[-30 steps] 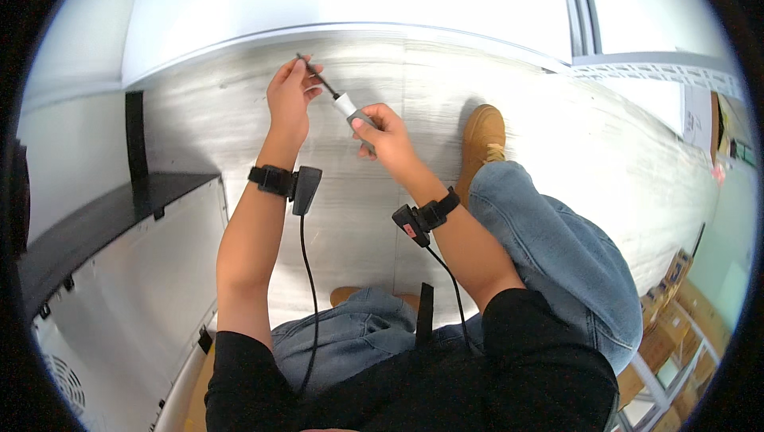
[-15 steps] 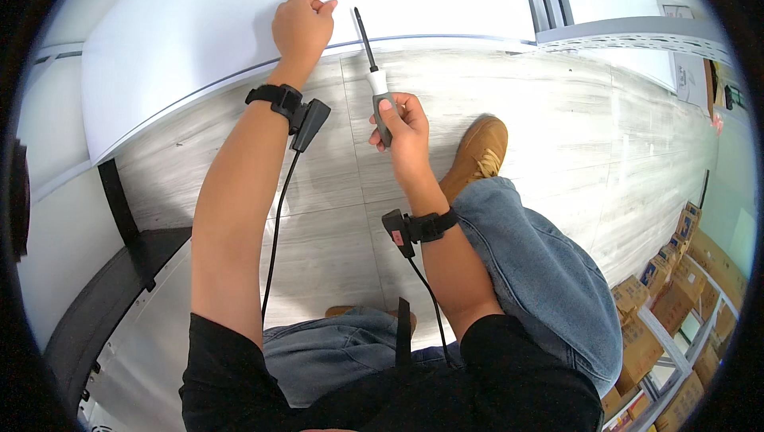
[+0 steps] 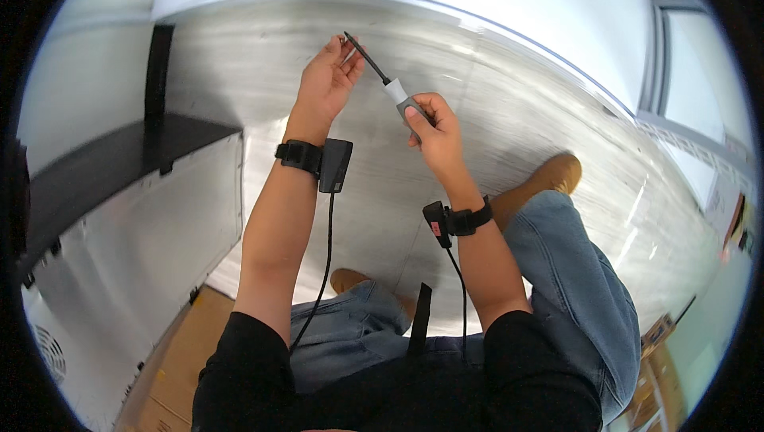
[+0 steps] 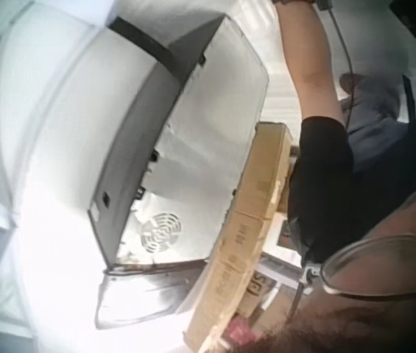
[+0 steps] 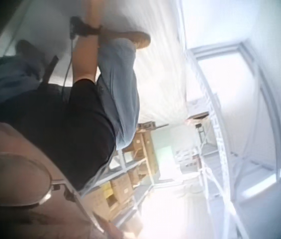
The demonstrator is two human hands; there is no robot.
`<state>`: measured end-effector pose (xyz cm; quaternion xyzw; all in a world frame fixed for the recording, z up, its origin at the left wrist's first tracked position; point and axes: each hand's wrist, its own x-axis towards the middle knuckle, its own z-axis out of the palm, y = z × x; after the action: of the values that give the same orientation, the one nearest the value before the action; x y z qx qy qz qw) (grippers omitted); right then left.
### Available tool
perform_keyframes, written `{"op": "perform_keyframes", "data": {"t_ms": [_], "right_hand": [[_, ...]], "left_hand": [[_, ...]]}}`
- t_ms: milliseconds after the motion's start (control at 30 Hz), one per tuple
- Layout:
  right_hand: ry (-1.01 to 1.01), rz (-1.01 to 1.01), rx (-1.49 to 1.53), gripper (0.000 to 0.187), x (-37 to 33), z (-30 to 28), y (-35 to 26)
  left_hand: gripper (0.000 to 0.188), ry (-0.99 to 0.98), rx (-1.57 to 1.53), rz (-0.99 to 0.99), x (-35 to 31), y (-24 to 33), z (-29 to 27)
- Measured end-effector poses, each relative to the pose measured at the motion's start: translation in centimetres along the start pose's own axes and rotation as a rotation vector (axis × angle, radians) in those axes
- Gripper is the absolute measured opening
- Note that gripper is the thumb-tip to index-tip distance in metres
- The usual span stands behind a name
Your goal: The person uses a screwdriver to fasten screws into a white metal panel, then wipes a beige and black appliance with a blue cloth. The person continues to wipe the metal panel and reattaches the appliance to the panel using the screwdriver.
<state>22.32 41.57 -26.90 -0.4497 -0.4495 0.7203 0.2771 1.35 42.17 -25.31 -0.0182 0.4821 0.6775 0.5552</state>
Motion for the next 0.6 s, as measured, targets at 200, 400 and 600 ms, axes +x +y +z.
{"op": "perform_keyframes", "data": {"t_ms": [200,400,600], "right_hand": [[-0.219,-0.001,-0.163,0.020,-0.8,4.4,1.0],[-0.331,0.027,-0.350,0.021,-1.8,7.3,-0.4],[-0.384,-0.081,-0.535,0.023,-2.1,8.6,-0.4]], "left_hand": [[0.018,0.177,-0.110,0.063,-5.1,3.1,-7.1],[0.016,0.245,-0.226,0.100,-8.1,4.6,-11.7],[0.016,0.318,-0.192,0.128,-10.4,4.8,-14.2]]}}
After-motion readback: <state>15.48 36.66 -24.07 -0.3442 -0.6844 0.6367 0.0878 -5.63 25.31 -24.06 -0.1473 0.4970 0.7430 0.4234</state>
